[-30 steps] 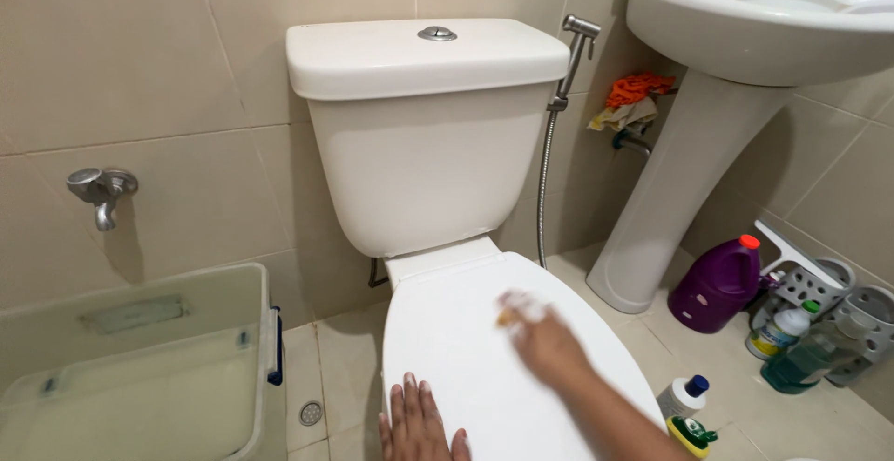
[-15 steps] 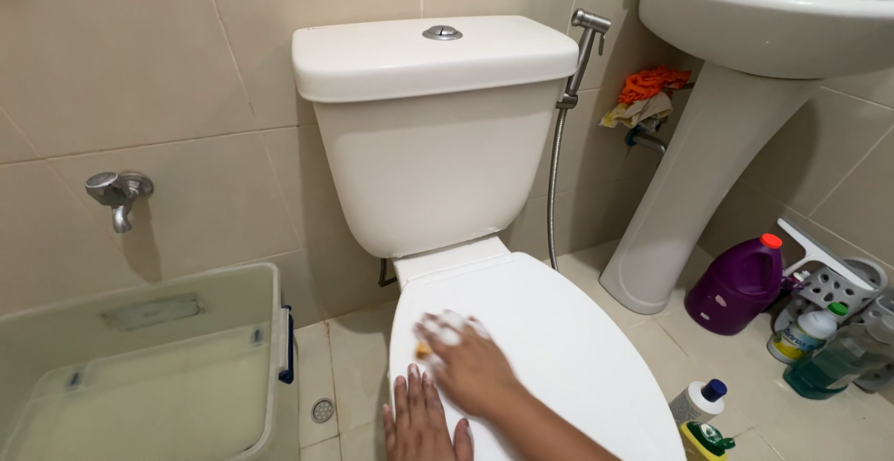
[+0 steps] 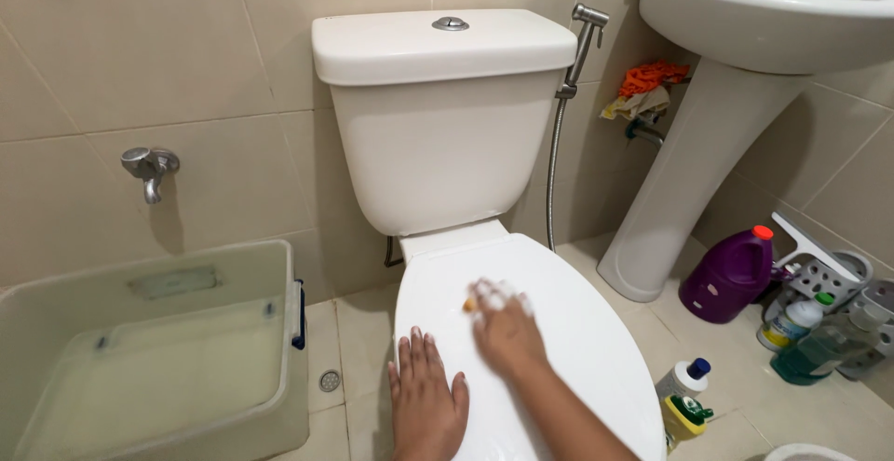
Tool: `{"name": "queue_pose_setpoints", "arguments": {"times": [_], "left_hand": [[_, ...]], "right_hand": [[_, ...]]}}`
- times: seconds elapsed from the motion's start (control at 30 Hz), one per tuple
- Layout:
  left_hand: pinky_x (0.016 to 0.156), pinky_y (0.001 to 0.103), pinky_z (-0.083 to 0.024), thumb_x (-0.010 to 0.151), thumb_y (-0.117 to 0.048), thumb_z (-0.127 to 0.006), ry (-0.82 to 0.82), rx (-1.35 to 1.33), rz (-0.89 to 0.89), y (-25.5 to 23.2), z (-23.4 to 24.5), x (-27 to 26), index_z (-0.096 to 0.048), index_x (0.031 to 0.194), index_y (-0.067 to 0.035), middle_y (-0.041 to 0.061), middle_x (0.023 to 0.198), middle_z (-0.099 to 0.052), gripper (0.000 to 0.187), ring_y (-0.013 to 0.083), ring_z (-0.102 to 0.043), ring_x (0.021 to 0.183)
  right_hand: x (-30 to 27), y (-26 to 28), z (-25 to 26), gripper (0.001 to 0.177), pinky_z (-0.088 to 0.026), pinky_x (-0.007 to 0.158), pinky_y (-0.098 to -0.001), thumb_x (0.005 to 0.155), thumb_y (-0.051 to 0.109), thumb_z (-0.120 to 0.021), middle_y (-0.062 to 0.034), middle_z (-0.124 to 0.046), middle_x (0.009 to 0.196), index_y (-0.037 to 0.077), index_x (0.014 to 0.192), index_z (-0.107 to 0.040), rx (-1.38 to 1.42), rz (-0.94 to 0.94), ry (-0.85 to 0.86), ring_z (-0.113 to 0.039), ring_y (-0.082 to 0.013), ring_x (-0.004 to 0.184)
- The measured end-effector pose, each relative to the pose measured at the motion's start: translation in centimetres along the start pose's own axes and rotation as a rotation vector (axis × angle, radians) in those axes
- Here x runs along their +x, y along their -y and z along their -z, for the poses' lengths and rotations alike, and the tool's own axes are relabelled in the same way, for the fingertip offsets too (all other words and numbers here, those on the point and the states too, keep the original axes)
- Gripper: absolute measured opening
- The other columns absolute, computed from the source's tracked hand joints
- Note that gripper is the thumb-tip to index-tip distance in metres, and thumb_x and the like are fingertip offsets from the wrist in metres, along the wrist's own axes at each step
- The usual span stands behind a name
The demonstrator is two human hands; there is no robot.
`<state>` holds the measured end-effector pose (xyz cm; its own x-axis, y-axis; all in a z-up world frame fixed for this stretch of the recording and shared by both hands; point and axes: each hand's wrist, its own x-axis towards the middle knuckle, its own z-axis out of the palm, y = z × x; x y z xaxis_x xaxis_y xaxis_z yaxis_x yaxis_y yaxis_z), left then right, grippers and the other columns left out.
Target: Scrubbing the exterior surfaces of a toilet tank and lid with a soapy sponge.
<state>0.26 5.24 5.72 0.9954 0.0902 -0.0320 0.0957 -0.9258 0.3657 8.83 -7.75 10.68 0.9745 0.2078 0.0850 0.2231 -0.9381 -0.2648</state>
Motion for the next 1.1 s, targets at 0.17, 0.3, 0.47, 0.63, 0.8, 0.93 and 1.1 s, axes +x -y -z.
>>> {"name": "queue_pose_setpoints", "arguments": {"times": [0.17,0.3,0.47,0.63,0.8,0.93,1.1], "left_hand": [[0.124,0.050,-0.003,0.102,-0.045,-0.034,-0.022,-0.011,-0.001,0.0,0.2,-0.5,-0.014,0.157,0.001,0.020,0.168,-0.001,0.075,0.0352,0.003,0.156],[0.124,0.049,-0.003,0.102,-0.045,-0.033,-0.044,0.018,0.010,0.1,-0.3,-0.3,-0.013,0.158,0.001,0.019,0.168,-0.001,0.075,0.0344,0.002,0.156],[0.125,0.048,-0.002,0.103,-0.045,-0.031,0.020,0.035,0.040,-0.6,0.7,-0.8,-0.010,0.159,0.000,0.018,0.169,0.001,0.075,0.0337,0.005,0.156],[0.125,0.047,-0.001,0.104,-0.045,-0.029,0.068,0.033,0.056,-0.6,1.1,-0.8,-0.008,0.160,-0.001,0.017,0.170,0.003,0.075,0.0329,0.007,0.157],[0.126,0.046,-0.002,0.104,-0.041,-0.028,0.034,0.032,0.052,-0.4,0.9,-0.6,-0.010,0.160,-0.002,0.015,0.171,0.000,0.071,0.0300,0.004,0.158],[0.125,0.045,-0.001,0.102,-0.041,-0.029,0.000,0.014,0.038,-0.1,0.4,-0.5,-0.011,0.160,-0.003,0.014,0.171,0.000,0.071,0.0294,0.004,0.157],[0.125,0.043,-0.001,0.103,-0.040,-0.026,0.031,0.028,0.087,-0.6,0.6,-0.4,-0.010,0.161,-0.005,0.012,0.171,0.002,0.070,0.0280,0.005,0.157]], "right_hand": [[-8.9,-1.5,0.8,0.062,-0.012,0.124,-0.0467,0.097,0.030,-0.047,0.0010,-0.030,0.166,0.027,0.158,-0.036,-0.040,0.192,0.096,-0.022,-0.0232,0.152],[-10.8,-6.0,1.6,0.063,-0.008,0.124,-0.0460,0.102,0.034,-0.039,0.0049,-0.023,0.171,0.033,0.163,-0.026,-0.111,0.065,0.188,-0.015,-0.0189,0.154],[-4.8,-9.0,1.4,0.055,-0.010,0.129,-0.0436,0.104,0.033,-0.036,0.0092,-0.022,0.168,0.037,0.158,-0.029,-0.057,-0.314,0.067,-0.016,-0.0189,0.156],[-2.3,-3.5,-0.9,0.058,-0.011,0.127,-0.0467,0.098,0.025,-0.042,0.0047,-0.026,0.166,0.027,0.156,-0.036,-0.019,-0.232,-0.063,-0.019,-0.0210,0.154],[-9.4,1.4,-0.2,0.059,-0.013,0.124,-0.0497,0.095,0.027,-0.051,-0.0038,-0.036,0.160,0.019,0.153,-0.041,-0.026,0.167,0.049,-0.025,-0.0270,0.151],[-11.6,-3.4,1.0,0.057,-0.008,0.122,-0.0509,0.101,0.029,-0.046,-0.0015,-0.031,0.167,0.026,0.158,-0.039,-0.015,0.177,0.125,-0.020,-0.0258,0.152],[-7.5,-11.3,2.2,0.050,-0.036,0.124,-0.0495,0.110,0.042,-0.031,0.0036,-0.042,0.162,0.037,0.159,-0.036,0.018,-0.479,0.120,-0.032,-0.0290,0.155]]}}
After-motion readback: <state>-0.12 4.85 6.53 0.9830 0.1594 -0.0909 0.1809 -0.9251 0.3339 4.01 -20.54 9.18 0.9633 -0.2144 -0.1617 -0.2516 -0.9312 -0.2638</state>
